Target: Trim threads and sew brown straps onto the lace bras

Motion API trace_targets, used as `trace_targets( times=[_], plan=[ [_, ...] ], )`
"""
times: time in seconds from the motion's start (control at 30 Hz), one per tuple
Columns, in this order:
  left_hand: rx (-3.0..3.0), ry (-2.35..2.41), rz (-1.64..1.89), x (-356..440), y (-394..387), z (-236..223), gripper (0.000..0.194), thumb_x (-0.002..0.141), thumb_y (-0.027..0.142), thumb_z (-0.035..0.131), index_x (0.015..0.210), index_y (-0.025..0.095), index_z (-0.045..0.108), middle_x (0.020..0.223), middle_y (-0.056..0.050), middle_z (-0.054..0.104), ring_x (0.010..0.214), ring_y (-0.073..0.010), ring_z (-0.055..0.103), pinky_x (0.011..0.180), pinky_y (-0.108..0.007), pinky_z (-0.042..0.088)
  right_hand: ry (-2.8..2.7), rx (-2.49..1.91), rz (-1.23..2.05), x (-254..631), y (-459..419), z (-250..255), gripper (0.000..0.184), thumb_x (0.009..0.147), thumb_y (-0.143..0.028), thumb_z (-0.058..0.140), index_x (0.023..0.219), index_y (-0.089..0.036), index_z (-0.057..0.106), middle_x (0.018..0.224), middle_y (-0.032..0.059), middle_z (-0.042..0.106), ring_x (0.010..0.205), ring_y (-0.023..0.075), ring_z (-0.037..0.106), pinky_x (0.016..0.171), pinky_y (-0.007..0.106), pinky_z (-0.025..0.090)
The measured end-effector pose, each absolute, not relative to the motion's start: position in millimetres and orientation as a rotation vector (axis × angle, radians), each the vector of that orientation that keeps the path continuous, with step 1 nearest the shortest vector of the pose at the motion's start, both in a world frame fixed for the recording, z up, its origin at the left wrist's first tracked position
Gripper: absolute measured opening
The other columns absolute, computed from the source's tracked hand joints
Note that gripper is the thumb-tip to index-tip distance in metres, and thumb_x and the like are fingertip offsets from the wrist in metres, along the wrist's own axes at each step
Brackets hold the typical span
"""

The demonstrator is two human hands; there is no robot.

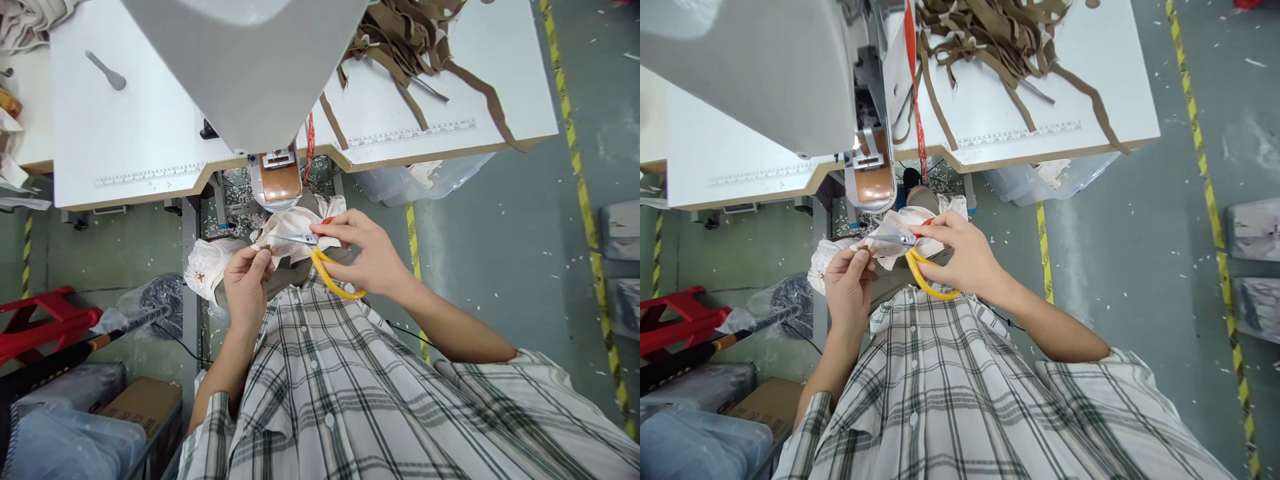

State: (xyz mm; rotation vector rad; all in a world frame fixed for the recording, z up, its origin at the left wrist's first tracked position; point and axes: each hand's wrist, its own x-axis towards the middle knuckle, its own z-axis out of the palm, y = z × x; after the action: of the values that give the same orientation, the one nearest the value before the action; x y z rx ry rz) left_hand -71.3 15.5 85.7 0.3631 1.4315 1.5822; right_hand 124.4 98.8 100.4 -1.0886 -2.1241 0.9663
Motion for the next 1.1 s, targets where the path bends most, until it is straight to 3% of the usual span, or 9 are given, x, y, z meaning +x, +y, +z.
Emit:
trace_targets(
  times=[0.17, 0.37, 0.9, 1.1],
  plan=[
    [0.320, 1.388, 1.576, -73, 18, 89, 0.024, 0.069, 0.033, 0.087, 0.081, 0.018, 0.073, 0.078, -0.003, 0.073, 0.057, -0.0070, 0.055, 0.046, -0.016, 0.036, -2.158, -1.075, 0.901, 128, 96, 107, 0.047, 0.075, -0.028, 0.074, 0.122, -0.030, 0.072, 0.106, 0.0052, 0.064, 0.089, 0.0203, 0.064, 0.077, 0.037, 0.055],
    [0.364, 1.434, 1.583, -72, 16, 88, 0.023, 0.071, 0.035, 0.086, 0.083, 0.018, 0.076, 0.065, 0.001, 0.064, 0.056, -0.0074, 0.053, 0.046, -0.016, 0.035, -2.251, -1.011, 0.803, 120, 92, 106, 0.045, 0.077, -0.030, 0.072, 0.122, -0.030, 0.071, 0.105, 0.0058, 0.066, 0.089, 0.0207, 0.066, 0.077, 0.037, 0.055],
    [0.522, 1.513, 1.609, -74, 12, 80, 0.017, 0.075, 0.033, 0.084, 0.088, 0.023, 0.079, 0.081, -0.001, 0.072, 0.062, -0.0078, 0.055, 0.053, -0.018, 0.040, -2.306, -1.009, 0.791, 104, 95, 104, 0.044, 0.078, -0.033, 0.074, 0.121, -0.026, 0.072, 0.102, 0.0070, 0.066, 0.092, 0.0215, 0.065, 0.073, 0.034, 0.053],
    [0.497, 1.523, 1.617, -75, 9, 80, 0.020, 0.074, 0.035, 0.084, 0.089, 0.022, 0.078, 0.069, 0.001, 0.065, 0.058, -0.0079, 0.053, 0.048, -0.017, 0.035, -2.291, -1.024, 0.847, 105, 94, 100, 0.046, 0.077, -0.032, 0.075, 0.123, -0.029, 0.072, 0.102, 0.0057, 0.066, 0.093, 0.0222, 0.065, 0.074, 0.034, 0.053]
  ],
)
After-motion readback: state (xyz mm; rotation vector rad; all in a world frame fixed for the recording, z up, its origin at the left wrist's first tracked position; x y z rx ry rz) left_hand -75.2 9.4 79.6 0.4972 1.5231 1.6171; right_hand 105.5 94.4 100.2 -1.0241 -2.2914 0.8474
